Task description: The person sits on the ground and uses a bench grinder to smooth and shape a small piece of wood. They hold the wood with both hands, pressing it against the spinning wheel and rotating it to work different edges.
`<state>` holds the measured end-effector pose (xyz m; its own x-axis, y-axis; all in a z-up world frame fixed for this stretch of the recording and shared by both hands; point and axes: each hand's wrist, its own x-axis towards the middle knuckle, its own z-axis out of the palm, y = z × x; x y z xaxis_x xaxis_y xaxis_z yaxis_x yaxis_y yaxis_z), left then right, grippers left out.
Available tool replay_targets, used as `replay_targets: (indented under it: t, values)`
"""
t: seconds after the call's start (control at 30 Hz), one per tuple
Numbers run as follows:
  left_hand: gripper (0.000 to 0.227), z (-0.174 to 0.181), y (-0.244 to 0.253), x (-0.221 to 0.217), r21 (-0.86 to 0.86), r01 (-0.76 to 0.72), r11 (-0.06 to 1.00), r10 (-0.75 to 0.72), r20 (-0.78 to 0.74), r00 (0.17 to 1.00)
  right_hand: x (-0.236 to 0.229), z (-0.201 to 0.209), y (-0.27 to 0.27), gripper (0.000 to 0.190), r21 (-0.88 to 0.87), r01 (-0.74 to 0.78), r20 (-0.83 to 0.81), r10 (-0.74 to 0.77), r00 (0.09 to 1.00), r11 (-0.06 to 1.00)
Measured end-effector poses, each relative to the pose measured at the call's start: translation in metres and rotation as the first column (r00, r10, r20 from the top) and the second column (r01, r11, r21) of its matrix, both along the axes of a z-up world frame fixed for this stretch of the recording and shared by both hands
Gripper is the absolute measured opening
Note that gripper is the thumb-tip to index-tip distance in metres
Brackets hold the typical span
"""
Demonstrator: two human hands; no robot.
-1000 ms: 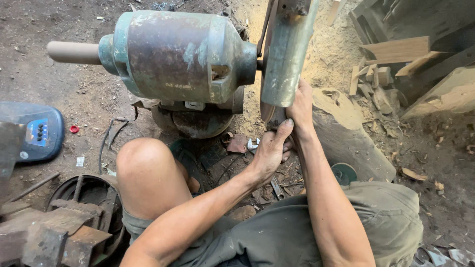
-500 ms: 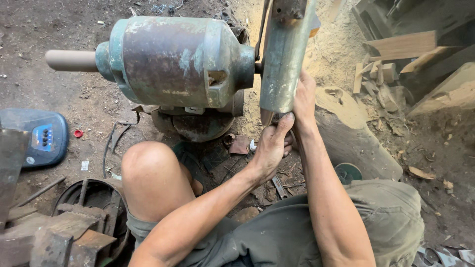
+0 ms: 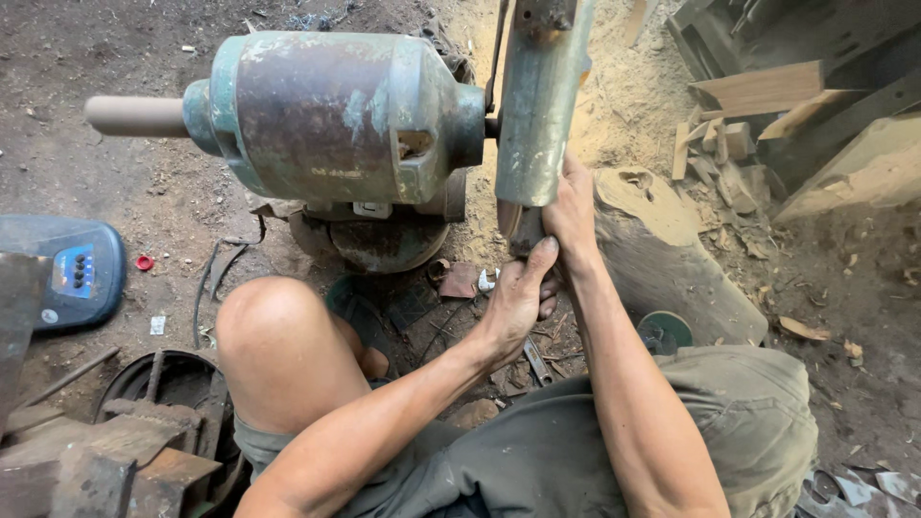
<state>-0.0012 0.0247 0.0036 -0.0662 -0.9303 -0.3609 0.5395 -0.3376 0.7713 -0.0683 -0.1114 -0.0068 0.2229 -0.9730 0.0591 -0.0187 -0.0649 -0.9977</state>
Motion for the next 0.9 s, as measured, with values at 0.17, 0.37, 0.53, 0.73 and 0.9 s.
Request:
replay_targets:
  t: [0.17, 0.37, 0.53, 0.73, 0.9]
  values:
    - [0.054, 0.000, 0.010, -0.002, 0.023, 0.002, 1.000, -0.002, 0.034, 0.999, -0.002, -0.003, 0.009, 0.032, 0.028, -0.002, 0.048, 0.001, 0.999, 1.000]
    - [0.055, -0.006, 0.029, -0.007, 0.056, 0.032, 0.998, -0.034, 0.028, 0.999, -0.011, 0.002, 0.029, 0.038, 0.012, -0.014, -0.065, 0.015, 0.998, 1.000]
    - [0.064, -0.005, 0.042, -0.006, 0.114, 0.125, 0.986, -0.165, 0.493, 0.854, -0.028, 0.011, 0.045, 0.047, 0.141, 0.017, 0.053, -0.025, 0.998, 0.990]
    - [0.064, -0.004, 0.041, -0.012, -0.015, 0.116, 0.993, -0.064, 0.758, 0.650, -0.042, 0.007, 0.048, 0.061, 0.355, -0.067, 0.474, -0.118, 0.872, 0.932]
    - [0.057, -0.012, 0.047, -0.013, -0.238, 0.050, 0.970, 0.172, 0.815, 0.553, -0.037, 0.006, 0.048, 0.064, 0.379, -0.163, 0.587, -0.101, 0.803, 0.911]
